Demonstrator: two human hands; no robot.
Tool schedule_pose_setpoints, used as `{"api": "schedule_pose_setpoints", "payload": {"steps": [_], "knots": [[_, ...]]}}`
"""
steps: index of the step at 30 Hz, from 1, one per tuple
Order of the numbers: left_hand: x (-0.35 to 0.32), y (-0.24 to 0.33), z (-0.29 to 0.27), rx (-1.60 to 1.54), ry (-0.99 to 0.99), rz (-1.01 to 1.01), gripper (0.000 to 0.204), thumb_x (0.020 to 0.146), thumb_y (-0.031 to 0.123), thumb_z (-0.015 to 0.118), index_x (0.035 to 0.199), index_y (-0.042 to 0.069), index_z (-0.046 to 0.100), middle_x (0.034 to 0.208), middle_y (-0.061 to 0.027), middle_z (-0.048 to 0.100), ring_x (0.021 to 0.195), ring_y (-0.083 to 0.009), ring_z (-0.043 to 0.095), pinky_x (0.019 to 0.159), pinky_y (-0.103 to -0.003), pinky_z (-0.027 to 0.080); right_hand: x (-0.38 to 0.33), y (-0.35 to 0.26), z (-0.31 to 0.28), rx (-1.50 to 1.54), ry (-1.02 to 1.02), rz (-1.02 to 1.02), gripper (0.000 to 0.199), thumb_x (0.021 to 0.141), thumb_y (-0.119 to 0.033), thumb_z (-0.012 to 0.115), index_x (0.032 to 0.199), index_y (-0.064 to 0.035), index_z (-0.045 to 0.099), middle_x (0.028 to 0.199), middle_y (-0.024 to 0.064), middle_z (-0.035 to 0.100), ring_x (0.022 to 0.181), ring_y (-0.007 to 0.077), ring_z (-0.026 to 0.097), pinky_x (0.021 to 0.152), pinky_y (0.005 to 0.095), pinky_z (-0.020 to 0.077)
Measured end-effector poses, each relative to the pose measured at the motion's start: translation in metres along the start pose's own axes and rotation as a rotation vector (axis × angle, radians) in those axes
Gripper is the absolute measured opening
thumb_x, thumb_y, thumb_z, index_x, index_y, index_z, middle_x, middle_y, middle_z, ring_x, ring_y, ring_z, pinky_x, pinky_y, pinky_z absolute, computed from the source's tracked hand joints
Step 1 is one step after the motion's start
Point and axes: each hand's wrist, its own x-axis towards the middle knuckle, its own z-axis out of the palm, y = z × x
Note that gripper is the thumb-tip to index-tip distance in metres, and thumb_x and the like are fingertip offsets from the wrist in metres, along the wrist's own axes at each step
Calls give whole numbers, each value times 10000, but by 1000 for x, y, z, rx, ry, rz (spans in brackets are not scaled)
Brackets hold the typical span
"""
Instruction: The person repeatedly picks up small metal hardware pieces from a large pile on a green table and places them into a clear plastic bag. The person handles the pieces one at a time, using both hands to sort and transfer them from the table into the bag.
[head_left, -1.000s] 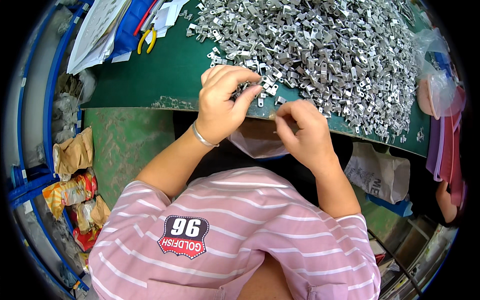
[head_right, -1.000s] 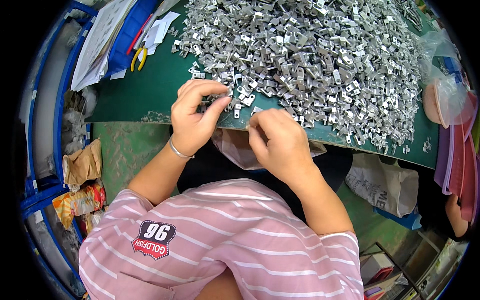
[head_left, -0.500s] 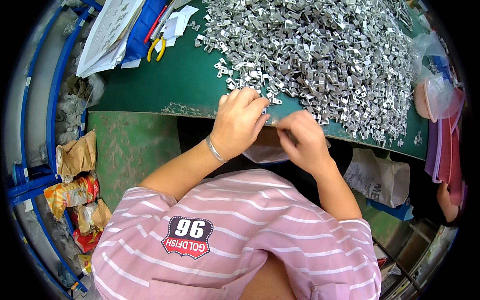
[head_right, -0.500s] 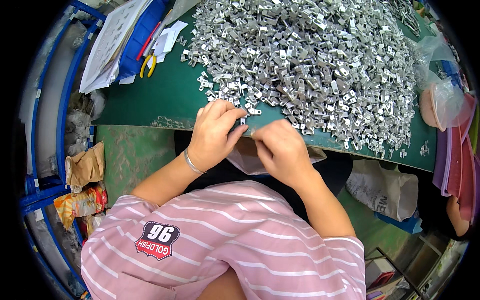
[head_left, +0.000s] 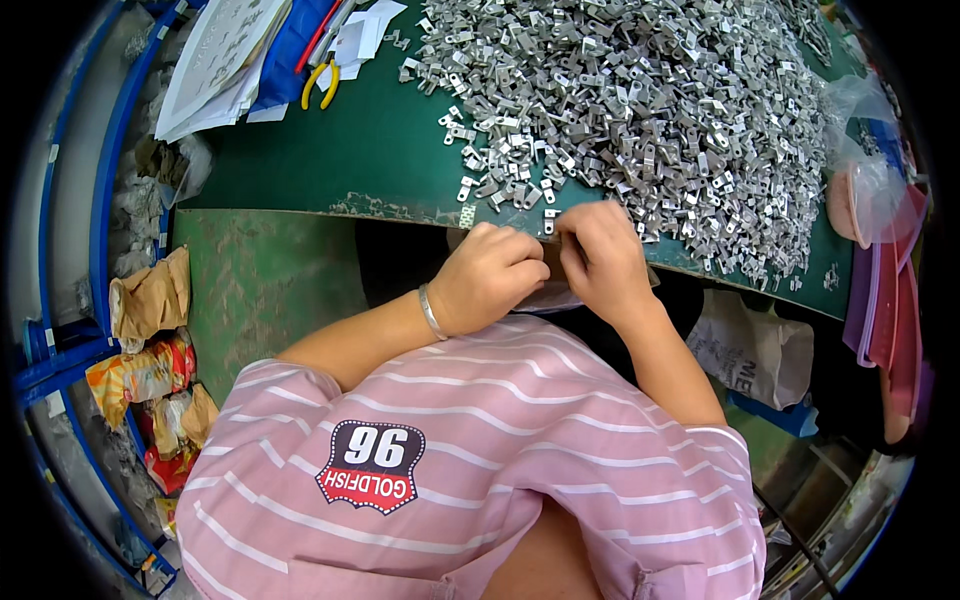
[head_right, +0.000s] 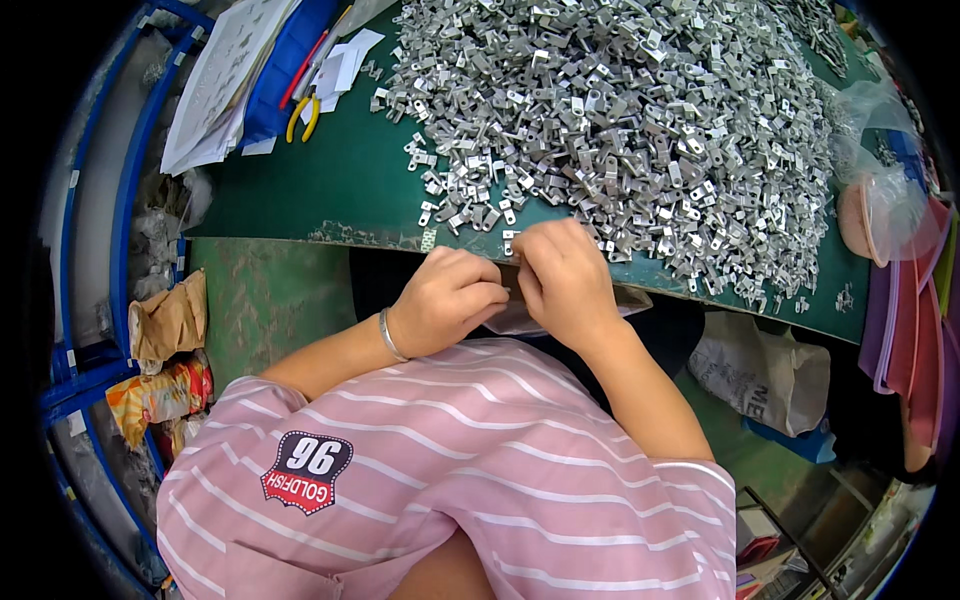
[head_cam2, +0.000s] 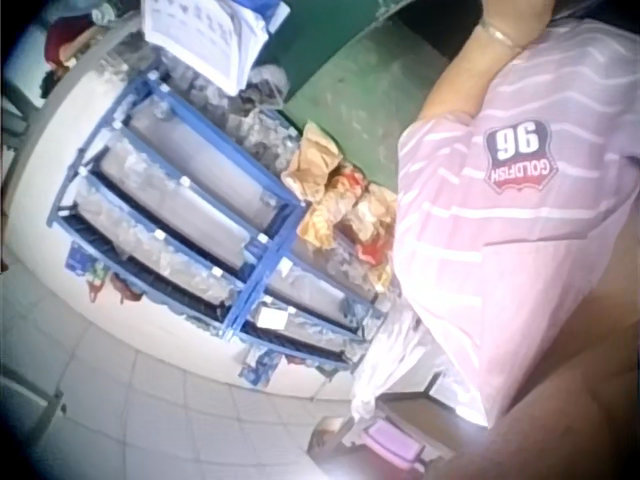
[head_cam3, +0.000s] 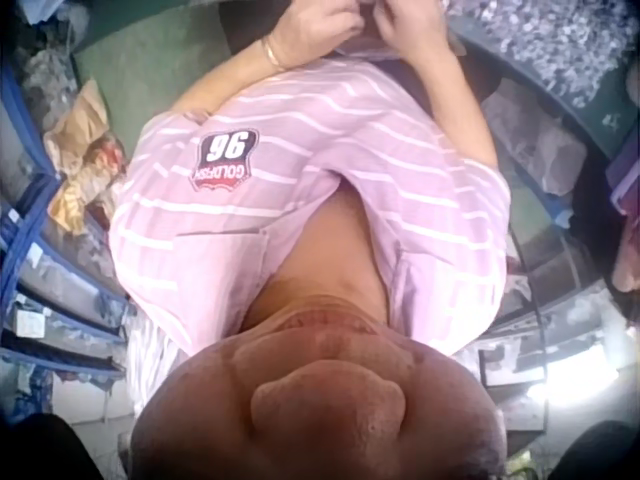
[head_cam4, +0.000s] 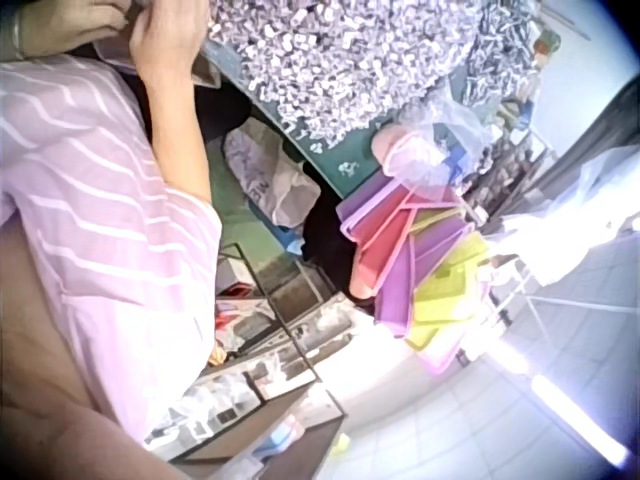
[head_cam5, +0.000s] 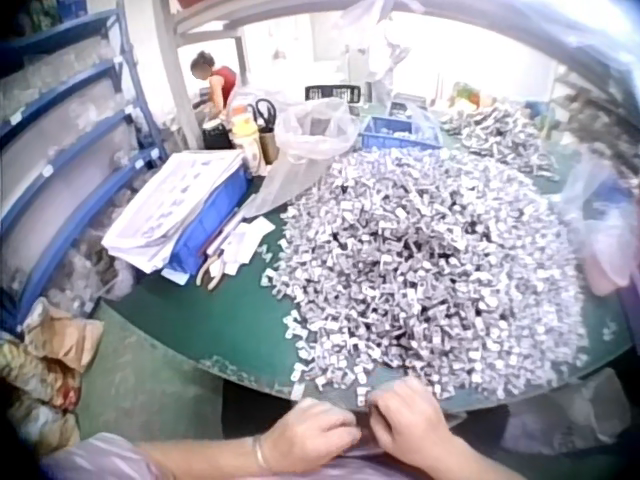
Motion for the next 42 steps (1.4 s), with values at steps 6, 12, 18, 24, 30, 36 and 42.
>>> {"api": "schedule_pose_setpoints", "payload": {"steps": [6,12,18,24,30,36,42], "knots": [[22,-2,-13,170,214,-226,298,770,73,798,1050,54,698,1031,-104,618,924,-310,589,805,-414,458,7,-2,-2,21,31,-50,300,741,96,663,1015,-23,636,959,146,666,870,362,612,750,439,501],[37,-16,-13,268,124,-256,321,742,49,777,1052,61,693,1075,-80,625,978,-292,574,813,-405,435,28,-2,10,-14,12,69,312,814,80,636,1105,-33,641,999,134,678,878,350,633,763,447,516],[36,-14,-9,235,175,-168,307,703,25,773,989,94,683,1096,-29,646,958,-269,581,793,-392,436,8,-1,3,52,122,66,302,804,119,617,1080,-3,627,967,163,649,851,366,639,774,436,528],[32,-16,-9,173,157,-86,268,706,1,769,941,93,677,942,-26,676,854,-256,614,753,-371,449,-5,-1,-8,-11,91,96,292,796,115,629,1063,-5,632,1026,174,645,927,377,629,822,437,508],[27,-10,5,59,181,-43,190,743,-11,737,907,71,686,905,-55,691,822,-263,642,756,-379,486,-2,-1,0,30,22,1,287,777,48,698,1045,-39,642,1045,133,667,927,351,624,810,426,493],[11,-6,5,-101,98,87,176,751,-2,741,910,63,704,996,-77,706,836,-268,660,751,-385,525,-8,-5,-21,120,-79,-33,225,751,62,696,952,-27,650,966,119,676,864,330,631,740,406,507],[27,-6,-14,284,250,-252,255,736,50,804,972,76,711,1000,-69,631,902,-285,593,786,-404,430,14,-3,0,-151,142,66,216,784,46,699,987,-14,654,1035,130,682,909,347,642,773,415,533]]}}
